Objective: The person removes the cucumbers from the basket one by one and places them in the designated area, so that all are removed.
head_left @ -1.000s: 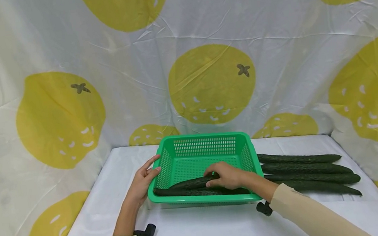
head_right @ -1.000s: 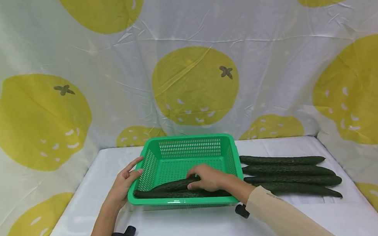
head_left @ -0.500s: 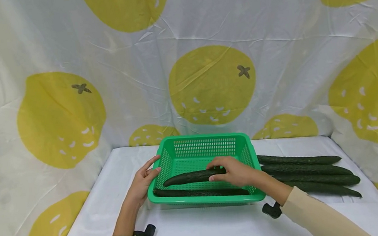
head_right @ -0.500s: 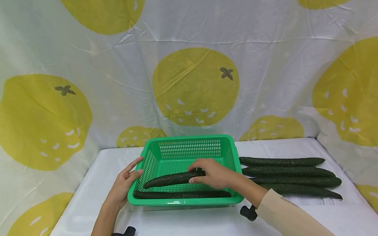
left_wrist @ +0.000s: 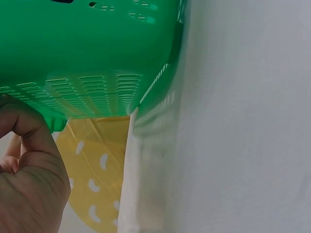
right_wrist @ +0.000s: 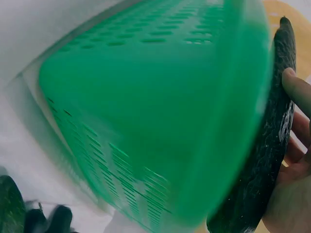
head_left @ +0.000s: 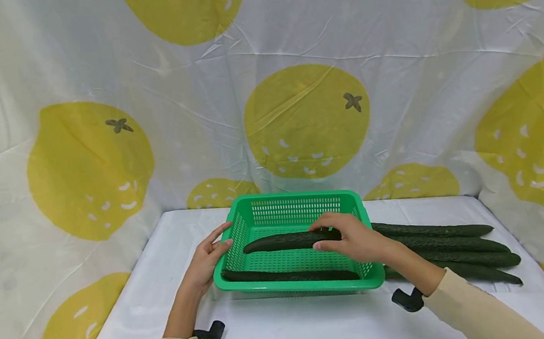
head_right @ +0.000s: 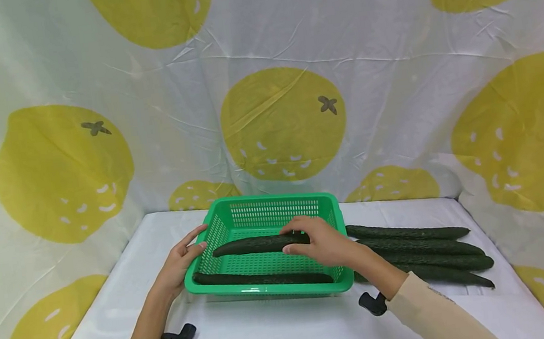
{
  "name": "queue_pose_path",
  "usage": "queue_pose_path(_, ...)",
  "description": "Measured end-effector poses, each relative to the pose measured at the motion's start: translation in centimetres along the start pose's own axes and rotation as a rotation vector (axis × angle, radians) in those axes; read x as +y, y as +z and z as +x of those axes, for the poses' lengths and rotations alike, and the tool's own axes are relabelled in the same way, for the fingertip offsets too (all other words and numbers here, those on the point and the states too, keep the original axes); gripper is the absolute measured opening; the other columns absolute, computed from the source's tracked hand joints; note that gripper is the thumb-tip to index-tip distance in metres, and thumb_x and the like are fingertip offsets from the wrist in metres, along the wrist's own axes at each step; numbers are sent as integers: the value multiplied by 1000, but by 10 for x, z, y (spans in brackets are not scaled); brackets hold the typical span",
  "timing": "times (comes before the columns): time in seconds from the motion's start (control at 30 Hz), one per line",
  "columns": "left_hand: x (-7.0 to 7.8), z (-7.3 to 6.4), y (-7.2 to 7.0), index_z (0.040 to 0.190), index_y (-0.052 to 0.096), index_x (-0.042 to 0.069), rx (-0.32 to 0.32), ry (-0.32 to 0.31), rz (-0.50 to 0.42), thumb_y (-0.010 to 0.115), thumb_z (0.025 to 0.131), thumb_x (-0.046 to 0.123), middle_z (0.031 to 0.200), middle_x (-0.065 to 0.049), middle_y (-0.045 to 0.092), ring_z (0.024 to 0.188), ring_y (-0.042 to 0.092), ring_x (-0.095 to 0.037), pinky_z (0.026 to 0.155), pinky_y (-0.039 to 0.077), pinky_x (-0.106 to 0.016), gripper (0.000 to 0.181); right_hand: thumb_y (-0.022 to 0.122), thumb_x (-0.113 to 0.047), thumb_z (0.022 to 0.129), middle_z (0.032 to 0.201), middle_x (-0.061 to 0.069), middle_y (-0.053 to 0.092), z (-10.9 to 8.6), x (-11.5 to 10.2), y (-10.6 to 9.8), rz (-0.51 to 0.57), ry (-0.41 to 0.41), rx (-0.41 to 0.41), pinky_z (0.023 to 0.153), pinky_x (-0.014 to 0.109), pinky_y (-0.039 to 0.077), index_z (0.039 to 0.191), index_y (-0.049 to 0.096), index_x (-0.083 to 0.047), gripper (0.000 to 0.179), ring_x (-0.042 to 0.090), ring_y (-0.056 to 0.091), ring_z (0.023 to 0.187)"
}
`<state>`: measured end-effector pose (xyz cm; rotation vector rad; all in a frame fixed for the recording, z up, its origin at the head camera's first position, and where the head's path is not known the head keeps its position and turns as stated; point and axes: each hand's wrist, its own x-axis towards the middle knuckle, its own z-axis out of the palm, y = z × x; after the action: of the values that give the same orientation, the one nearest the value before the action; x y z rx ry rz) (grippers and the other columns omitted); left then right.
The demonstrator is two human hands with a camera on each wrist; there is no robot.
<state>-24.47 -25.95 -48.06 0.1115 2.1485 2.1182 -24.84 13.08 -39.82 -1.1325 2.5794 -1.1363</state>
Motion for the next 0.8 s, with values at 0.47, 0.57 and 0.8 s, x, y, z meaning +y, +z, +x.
queue_pose_path(0.47, -1, 1, -2, 157, 42, 29, 0, -3, 3, 65, 103, 32, 113, -19, 70, 98, 72, -20, 81, 62, -37, 58, 75, -37, 95, 126, -10, 66, -37, 10, -37, -69, 29, 134, 81, 32, 52, 129, 68, -29, 36, 15, 60, 114)
queue_pose_path(0.57, -1, 0, -2, 158, 41, 30, -2, -10, 5, 64, 104, 33, 120, -21, 69, 101, 71, -20, 83, 62, -37, 59, 74, -37, 95, 125, -10, 67, -49, 15, -43, -101, 40, 156, 82, 30, 52, 129, 68, -29, 35, 17, 61, 117)
queue_pose_path(0.8, 0, -1, 1, 157, 43, 30, 4, -9, 12, 65, 103, 32, 112, -20, 69, 96, 70, -20, 80, 62, -37, 58, 74, -29, 97, 119, -11, 67, -77, 29, -57, -138, 57, 191, 74, 27, 50, 127, 68, -29, 31, 8, 57, 102)
